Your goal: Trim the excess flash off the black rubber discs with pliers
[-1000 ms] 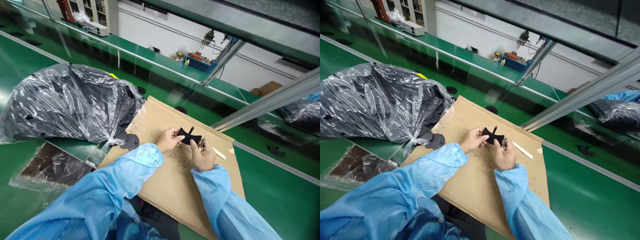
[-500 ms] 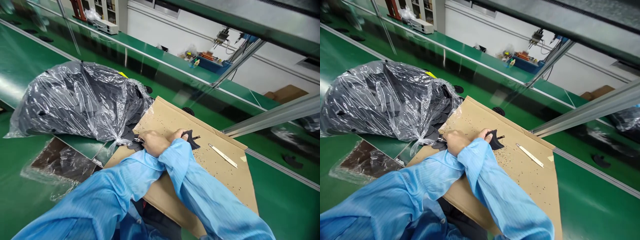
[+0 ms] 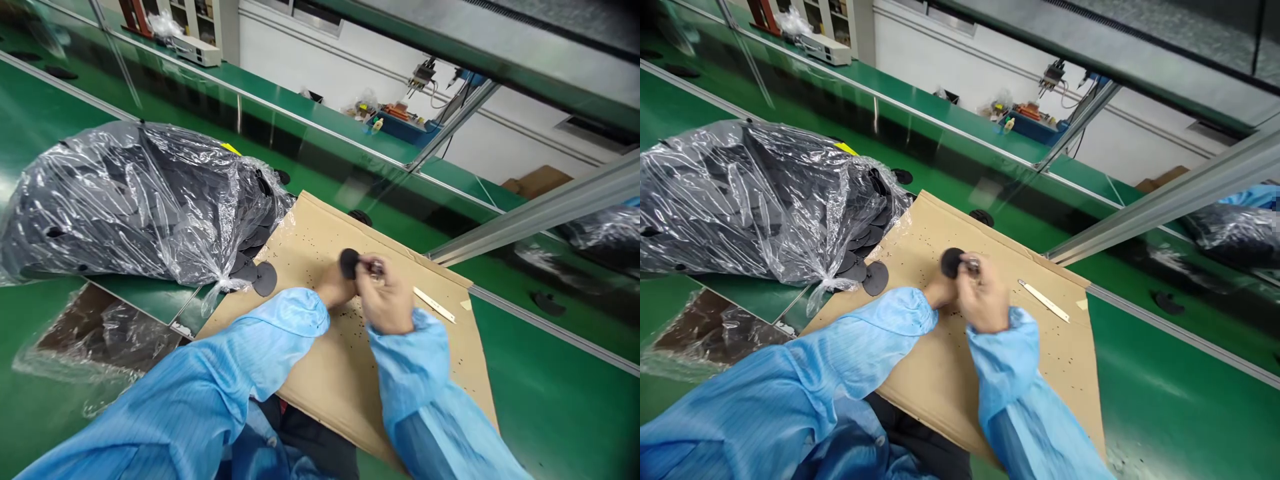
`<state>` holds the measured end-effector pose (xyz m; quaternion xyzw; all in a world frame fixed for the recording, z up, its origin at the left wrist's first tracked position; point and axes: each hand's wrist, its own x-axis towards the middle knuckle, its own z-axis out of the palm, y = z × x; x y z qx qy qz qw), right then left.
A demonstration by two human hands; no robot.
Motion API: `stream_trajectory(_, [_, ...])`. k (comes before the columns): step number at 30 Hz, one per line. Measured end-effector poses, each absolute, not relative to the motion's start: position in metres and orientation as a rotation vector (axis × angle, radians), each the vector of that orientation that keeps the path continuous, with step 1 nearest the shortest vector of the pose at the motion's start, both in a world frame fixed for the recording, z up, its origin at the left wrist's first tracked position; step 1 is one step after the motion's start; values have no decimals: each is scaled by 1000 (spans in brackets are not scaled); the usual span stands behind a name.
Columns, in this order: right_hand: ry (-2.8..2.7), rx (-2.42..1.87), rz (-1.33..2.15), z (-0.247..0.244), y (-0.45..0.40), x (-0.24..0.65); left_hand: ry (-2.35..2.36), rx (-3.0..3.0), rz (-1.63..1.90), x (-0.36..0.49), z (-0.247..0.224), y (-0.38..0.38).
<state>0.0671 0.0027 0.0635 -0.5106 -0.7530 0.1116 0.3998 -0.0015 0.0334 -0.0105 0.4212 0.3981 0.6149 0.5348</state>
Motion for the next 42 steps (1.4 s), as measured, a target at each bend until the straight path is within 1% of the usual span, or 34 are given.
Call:
stream_trajectory(2, [-1528,-1315,416,48,1,101,934,1060,1415,-6,-11,34])
stream_trajectory(4, [-1281,-1289,602,31,1,127,949,1103,1362,-9,-12,35])
stream_trajectory(7, [-1072,-1218,941,13,0,147,957,1075,1331,-10,-13,37])
stream_trajectory(11, [-956,-1086,1265,14,-1,147,934,971,1386,-11,-9,37])
stream_trajectory(15, [-896,-1042,1458,20,-2,144,936,1086,1429,-15,-1,30])
stream_trajectory(19, [-785,-1023,1561,17,0,148,898,1362,1340,-15,5,20])
stream_trajectory(21, [-734,-1007,1588,15,1,149,900,1383,1300,-14,5,17])
stream_trajectory(24, [-737,-984,1533,14,0,146,967,1235,1311,-13,2,19])
stream_trajectory(26, [-837,-1022,1401,14,-3,142,965,1120,1333,-13,0,21])
stream_trajectory(28, [-1020,-1126,1182,16,-7,139,928,1066,1344,-15,0,23])
stream_trajectory(32, [-1435,-1345,601,16,-13,138,886,1042,1347,-16,2,23])
stream_trajectory(33, [-1493,-1367,514,15,-13,138,882,1039,1345,-16,3,22])
stream_trajectory(35, [-1535,-1373,463,12,-13,138,881,1043,1322,-15,5,20])
stream_trajectory(39, [-1570,-1354,492,8,-11,138,874,1095,1211,-14,7,16])
stream_trajectory(42, [-1576,-1357,489,8,-10,137,867,1101,1210,-15,5,17])
